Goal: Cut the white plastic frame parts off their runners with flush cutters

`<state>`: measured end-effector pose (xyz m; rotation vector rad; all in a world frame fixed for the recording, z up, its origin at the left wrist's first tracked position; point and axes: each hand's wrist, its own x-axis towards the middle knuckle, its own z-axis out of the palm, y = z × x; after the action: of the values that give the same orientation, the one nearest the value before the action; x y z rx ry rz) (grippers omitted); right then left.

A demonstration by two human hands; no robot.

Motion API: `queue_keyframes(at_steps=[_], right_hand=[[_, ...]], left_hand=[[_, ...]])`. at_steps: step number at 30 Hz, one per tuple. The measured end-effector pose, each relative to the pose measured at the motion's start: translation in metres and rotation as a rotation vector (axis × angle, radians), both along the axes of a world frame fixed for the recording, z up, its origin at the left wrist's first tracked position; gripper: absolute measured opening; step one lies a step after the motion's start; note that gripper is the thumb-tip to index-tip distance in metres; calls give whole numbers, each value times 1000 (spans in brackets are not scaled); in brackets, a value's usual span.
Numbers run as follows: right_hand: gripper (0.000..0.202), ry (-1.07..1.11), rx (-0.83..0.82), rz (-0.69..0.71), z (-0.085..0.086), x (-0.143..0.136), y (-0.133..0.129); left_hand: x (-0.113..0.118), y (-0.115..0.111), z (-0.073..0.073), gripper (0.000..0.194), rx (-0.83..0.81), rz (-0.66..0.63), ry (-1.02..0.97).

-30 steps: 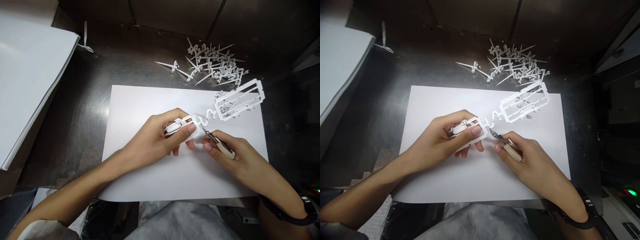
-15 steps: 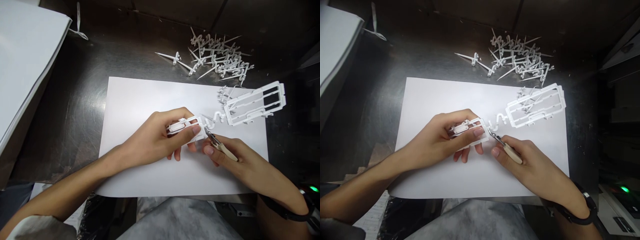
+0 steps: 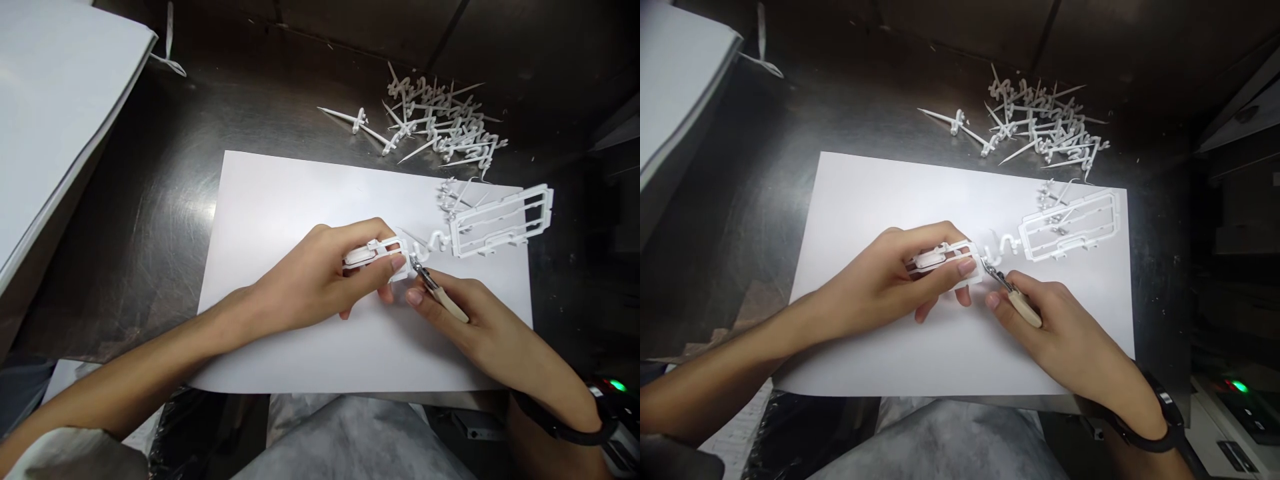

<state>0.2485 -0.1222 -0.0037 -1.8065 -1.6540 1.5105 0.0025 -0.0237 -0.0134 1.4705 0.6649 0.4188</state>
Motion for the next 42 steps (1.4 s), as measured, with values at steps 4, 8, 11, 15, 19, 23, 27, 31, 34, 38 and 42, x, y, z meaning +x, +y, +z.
queue_keyframes(at_steps=[4,8,11,15,19,23,27,31,34,38,42], right_hand=[[48,26,-37,8,-1,-1,-2],[46,56,-54,10,-4,-3,-3],[46,48,-50,12,-5,-5,-4],[56,3,-25,0,-7,-8,-4],[63,-38,-52,30,-8,-7,-5],[60,1,-114,79,0,3,-4],[46,36,137,-121,7,10,-2],[26,-239,523,-268,-8,5,6],[32,-377,654,-166,-26,-1,12],[14,-334,786,-201,-30,-4,13],[5,-91,652,-302,-12,-3,9]], left_hand=[[0,0,-1,10,-13,-15,0],[0,2,-3,12,-39,-17,-15],[-1,3,-5,15,-56,-36,-10],[-1,6,-4,19,-71,-55,34],[-11,13,4,21,-100,-107,72],[-39,26,12,28,224,-140,373],[-58,34,8,38,605,-98,743],[-47,31,6,41,863,125,982],[-32,26,7,41,925,252,853],[-20,20,4,26,769,233,486],[-12,13,1,48,544,166,254]])
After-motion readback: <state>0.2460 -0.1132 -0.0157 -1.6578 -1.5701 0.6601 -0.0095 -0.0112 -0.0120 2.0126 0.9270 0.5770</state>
